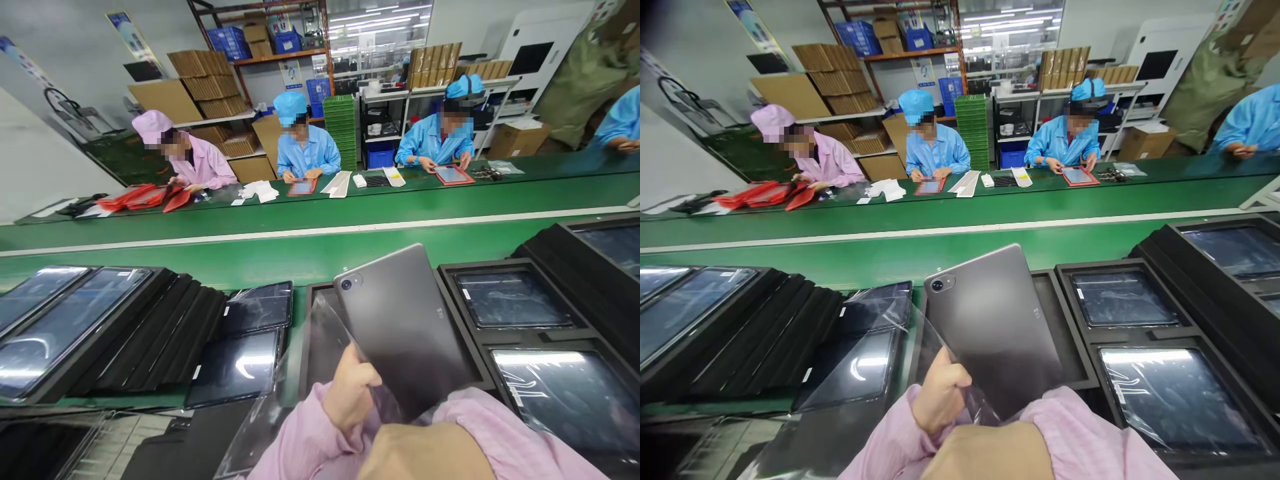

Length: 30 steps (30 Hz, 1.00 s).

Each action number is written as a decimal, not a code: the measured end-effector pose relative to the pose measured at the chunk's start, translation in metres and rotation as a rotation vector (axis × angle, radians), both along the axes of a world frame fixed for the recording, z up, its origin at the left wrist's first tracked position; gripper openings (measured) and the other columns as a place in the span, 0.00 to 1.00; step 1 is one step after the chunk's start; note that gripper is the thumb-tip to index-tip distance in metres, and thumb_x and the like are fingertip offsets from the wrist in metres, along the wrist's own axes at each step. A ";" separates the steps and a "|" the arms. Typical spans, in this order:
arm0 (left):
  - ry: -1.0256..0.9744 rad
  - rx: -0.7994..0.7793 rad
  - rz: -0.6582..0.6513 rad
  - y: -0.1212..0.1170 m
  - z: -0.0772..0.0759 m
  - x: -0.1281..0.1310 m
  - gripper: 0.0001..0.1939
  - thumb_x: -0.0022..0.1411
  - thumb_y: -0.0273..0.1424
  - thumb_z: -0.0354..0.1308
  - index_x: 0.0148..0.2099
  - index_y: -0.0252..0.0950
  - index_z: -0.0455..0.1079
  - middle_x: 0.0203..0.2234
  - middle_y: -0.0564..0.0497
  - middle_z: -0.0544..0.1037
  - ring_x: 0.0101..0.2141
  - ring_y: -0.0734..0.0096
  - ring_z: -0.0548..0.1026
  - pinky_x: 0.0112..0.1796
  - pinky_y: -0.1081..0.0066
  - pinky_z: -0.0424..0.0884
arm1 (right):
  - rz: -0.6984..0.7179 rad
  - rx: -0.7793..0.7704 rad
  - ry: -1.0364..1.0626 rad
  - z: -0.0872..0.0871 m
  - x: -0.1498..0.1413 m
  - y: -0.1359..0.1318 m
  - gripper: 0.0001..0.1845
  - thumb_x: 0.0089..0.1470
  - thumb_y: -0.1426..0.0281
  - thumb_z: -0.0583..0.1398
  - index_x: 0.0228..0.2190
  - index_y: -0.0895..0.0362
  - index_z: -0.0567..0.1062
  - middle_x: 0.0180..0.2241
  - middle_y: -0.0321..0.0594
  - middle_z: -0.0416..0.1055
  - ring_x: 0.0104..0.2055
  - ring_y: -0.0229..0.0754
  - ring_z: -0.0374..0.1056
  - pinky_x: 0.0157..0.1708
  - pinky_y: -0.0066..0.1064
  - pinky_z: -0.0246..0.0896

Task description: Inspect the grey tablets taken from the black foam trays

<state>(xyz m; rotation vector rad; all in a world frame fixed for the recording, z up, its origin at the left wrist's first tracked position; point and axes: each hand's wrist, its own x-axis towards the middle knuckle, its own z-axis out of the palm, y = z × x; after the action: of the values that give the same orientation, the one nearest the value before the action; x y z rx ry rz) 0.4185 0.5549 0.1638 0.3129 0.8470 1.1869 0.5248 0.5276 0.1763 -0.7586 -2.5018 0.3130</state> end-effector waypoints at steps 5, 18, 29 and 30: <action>-0.044 -0.038 -0.016 -0.006 0.000 -0.006 0.20 0.26 0.17 0.49 0.27 0.35 0.69 0.17 0.56 0.72 0.24 0.70 0.71 0.29 0.70 0.66 | 0.089 -0.155 0.096 0.027 0.034 0.014 0.24 0.59 0.50 0.48 0.28 0.52 0.74 0.25 0.35 0.72 0.26 0.36 0.68 0.26 0.28 0.66; -0.163 -0.225 -0.058 0.013 -0.039 -0.003 0.21 0.27 0.19 0.48 0.30 0.34 0.66 0.19 0.55 0.70 0.23 0.69 0.70 0.26 0.71 0.65 | -0.463 -1.284 0.620 -0.052 0.109 0.059 0.33 0.44 0.53 0.61 0.47 0.61 0.69 0.38 0.49 0.75 0.30 0.44 0.72 0.29 0.35 0.67; 0.124 -0.344 0.269 0.019 -0.055 -0.087 0.16 0.47 0.19 0.51 0.41 0.31 0.68 0.34 0.42 0.77 0.32 0.65 0.76 0.34 0.66 0.71 | -0.969 -0.491 -0.414 -0.024 0.078 0.072 0.31 0.51 0.75 0.49 0.57 0.69 0.60 0.36 0.60 0.76 0.33 0.58 0.75 0.34 0.49 0.68; 0.126 -0.365 0.340 0.016 -0.058 -0.099 0.13 0.48 0.19 0.50 0.38 0.32 0.68 0.31 0.44 0.76 0.30 0.67 0.76 0.33 0.68 0.71 | -0.973 -0.431 -0.518 -0.035 0.063 0.073 0.30 0.52 0.77 0.48 0.56 0.72 0.60 0.39 0.65 0.74 0.32 0.58 0.75 0.31 0.48 0.69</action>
<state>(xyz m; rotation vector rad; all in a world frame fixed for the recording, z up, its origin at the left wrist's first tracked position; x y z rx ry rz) 0.3198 0.5711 0.1060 -0.0600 1.2407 1.3039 0.5878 0.6006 0.1416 -2.3301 -2.1417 0.3145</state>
